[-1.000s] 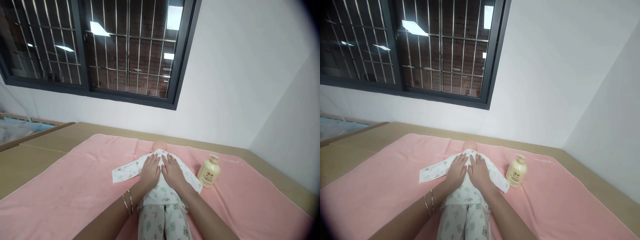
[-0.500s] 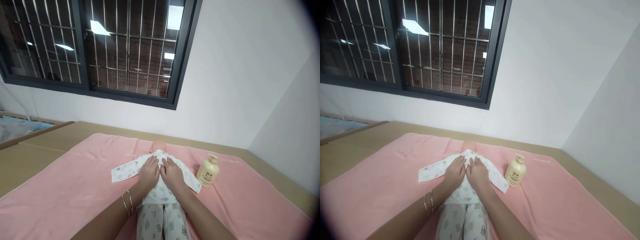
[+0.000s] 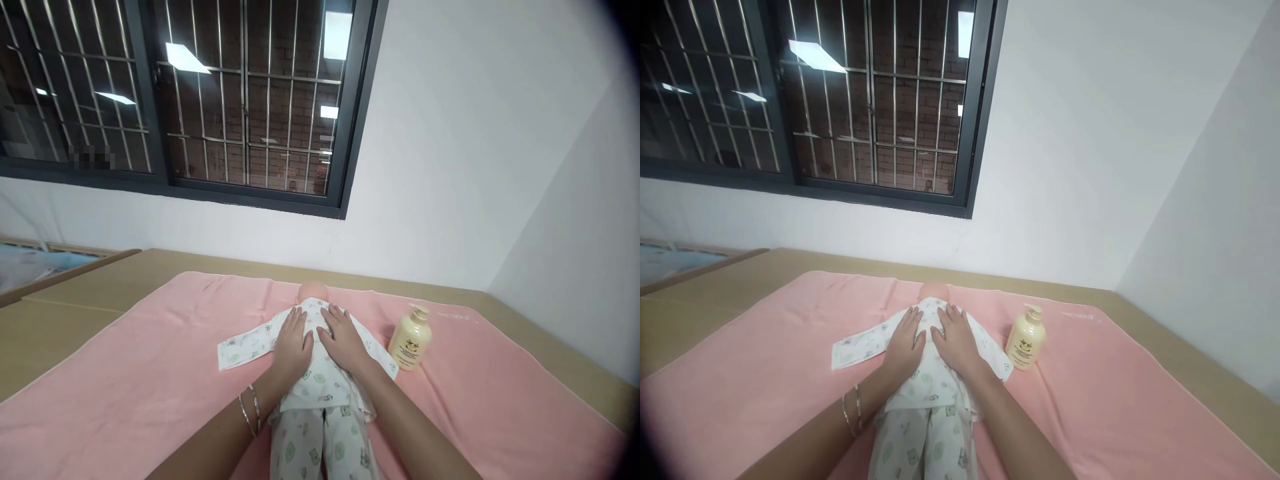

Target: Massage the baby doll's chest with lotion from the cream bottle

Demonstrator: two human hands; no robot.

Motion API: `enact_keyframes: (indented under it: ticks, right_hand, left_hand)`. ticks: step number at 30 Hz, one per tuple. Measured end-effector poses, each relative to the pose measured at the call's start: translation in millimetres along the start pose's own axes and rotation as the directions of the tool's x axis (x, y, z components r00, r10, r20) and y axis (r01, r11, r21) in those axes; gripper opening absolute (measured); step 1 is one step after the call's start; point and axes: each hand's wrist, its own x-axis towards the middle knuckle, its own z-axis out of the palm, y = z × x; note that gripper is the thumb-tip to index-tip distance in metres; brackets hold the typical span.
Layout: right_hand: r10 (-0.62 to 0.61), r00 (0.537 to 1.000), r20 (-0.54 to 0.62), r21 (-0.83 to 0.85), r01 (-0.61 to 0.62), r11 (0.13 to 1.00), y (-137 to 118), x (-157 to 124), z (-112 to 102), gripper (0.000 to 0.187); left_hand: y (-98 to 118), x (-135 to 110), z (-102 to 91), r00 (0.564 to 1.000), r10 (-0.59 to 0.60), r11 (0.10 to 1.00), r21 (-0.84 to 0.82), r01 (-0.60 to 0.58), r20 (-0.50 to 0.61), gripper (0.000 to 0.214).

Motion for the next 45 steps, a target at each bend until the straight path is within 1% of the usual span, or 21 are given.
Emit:
enact_keyframes:
  ticks: [4, 6, 8, 10, 12, 14, 15, 17, 20, 21, 22, 24, 27, 30, 33, 37, 39, 41, 42, 43, 45]
  right_hand:
    - [-0.033, 0.988, -0.149, -0.032, 0.028, 0.999, -7, 1, -15, 0.051]
    - [-0.053, 0.97, -0.236, -0.037, 0.045, 0.998, -12, -1, -15, 0.053]
    - [-0.084, 0.96, -0.268, -0.045, 0.075, 0.996, -16, -4, -8, 0.054]
    - [-0.128, 0.972, -0.197, -0.046, 0.121, 0.992, -18, -7, 1, 0.053]
    - [-0.154, 0.986, -0.066, -0.033, 0.152, 0.988, -19, -8, 7, 0.051]
    - [-0.158, 0.987, 0.037, -0.015, 0.158, 0.987, -18, -7, 8, 0.05]
    - [-0.151, 0.987, 0.053, -0.009, 0.152, 0.988, -17, -7, 6, 0.05]
    - [-0.146, 0.989, 0.016, -0.012, 0.147, 0.989, -16, -5, 1, 0.052]
    - [-0.139, 0.984, -0.113, -0.038, 0.135, 0.99, -16, -5, -2, 0.055]
    - [-0.135, 0.983, -0.121, -0.041, 0.131, 0.99, -17, -5, -1, 0.055]
    - [-0.131, 0.986, -0.102, -0.041, 0.128, 0.991, -17, -6, 0, 0.054]
    - [-0.126, 0.992, -0.013, -0.034, 0.126, 0.991, -19, -6, 1, 0.051]
    - [-0.138, 0.986, 0.091, -0.022, 0.141, 0.99, -24, -6, -6, 0.05]
    - [-0.16, 0.984, 0.081, -0.024, 0.162, 0.986, -28, -6, -19, 0.052]
    - [-0.148, 0.988, 0.052, -0.046, 0.15, 0.988, -29, -5, -20, 0.052]
    - [-0.142, 0.977, 0.156, -0.049, 0.152, 0.987, -25, -5, -17, 0.049]
    - [-0.182, 0.961, 0.21, -0.014, 0.189, 0.982, -25, -5, -30, 0.047]
    - [-0.214, 0.953, 0.213, 0.044, 0.21, 0.977, -27, -7, -54, 0.047]
    - [-0.207, 0.961, 0.183, 0.073, 0.197, 0.978, -29, -8, -70, 0.046]
    - [-0.18, 0.972, 0.15, 0.102, 0.166, 0.981, -30, -11, -87, 0.046]
    - [-0.069, 0.995, 0.066, 0.16, 0.057, 0.985, -29, -17, -121, 0.043]
  left_hand:
    - [0, -2, -2.3, 0.999, 0.019, 0.999, -0.043, -0.021, -0.035, 0.046]
    - [0, -2, -3.7, 0.998, 0.037, 0.997, -0.061, -0.041, -0.055, 0.046]
    - [1, -3, -5.2, 0.996, 0.053, 0.996, -0.071, -0.058, -0.076, 0.047]
    - [1, -3, -6.6, 0.993, 0.064, 0.995, -0.075, -0.071, -0.095, 0.048]
    - [2, -3, -7.5, 0.992, 0.073, 0.994, -0.073, -0.081, -0.106, 0.048]
    - [2, -3, -7.6, 0.992, 0.075, 0.994, -0.065, -0.082, -0.106, 0.048]
    - [2, -3, -7.4, 0.992, 0.074, 0.995, -0.06, -0.081, -0.104, 0.049]
    - [2, -3, -6.5, 0.992, 0.072, 0.996, -0.047, -0.077, -0.102, 0.049]
    - [1, -3, -5.4, 0.991, 0.082, 0.996, -0.027, -0.085, -0.103, 0.049]
    - [1, -3, -5.4, 0.991, 0.088, 0.996, -0.02, -0.09, -0.104, 0.048]
    - [1, -2, -5.7, 0.99, 0.094, 0.995, -0.013, -0.096, -0.106, 0.048]
    - [2, -1, -6.7, 0.988, 0.111, 0.994, 0.001, -0.111, -0.109, 0.047]
    - [3, 0, -8.1, 0.985, 0.129, 0.992, 0.017, -0.128, -0.115, 0.046]
    - [3, 0, -8.0, 0.985, 0.126, 0.992, 0.02, -0.125, -0.115, 0.046]
    - [1, -1, -6.7, 0.989, 0.098, 0.995, 0.004, -0.098, -0.114, 0.046]
    - [-3, 0, -5.4, 0.992, 0.07, 0.997, -0.012, -0.071, -0.109, 0.045]
    - [-5, 0, -5.8, 0.992, 0.07, 0.997, -0.01, -0.071, -0.103, 0.044]
    - [-5, 1, -7.3, 0.992, 0.074, 0.997, -0.001, -0.075, -0.104, 0.043]
    - [-5, 2, -8.5, 0.991, 0.076, 0.997, 0.006, -0.076, -0.109, 0.042]
    - [-4, 2, -10.1, 0.99, 0.077, 0.997, 0.014, -0.076, -0.116, 0.041]
    - [-2, 4, -14.6, 0.989, 0.082, 0.997, 0.019, -0.08, -0.124, 0.039]
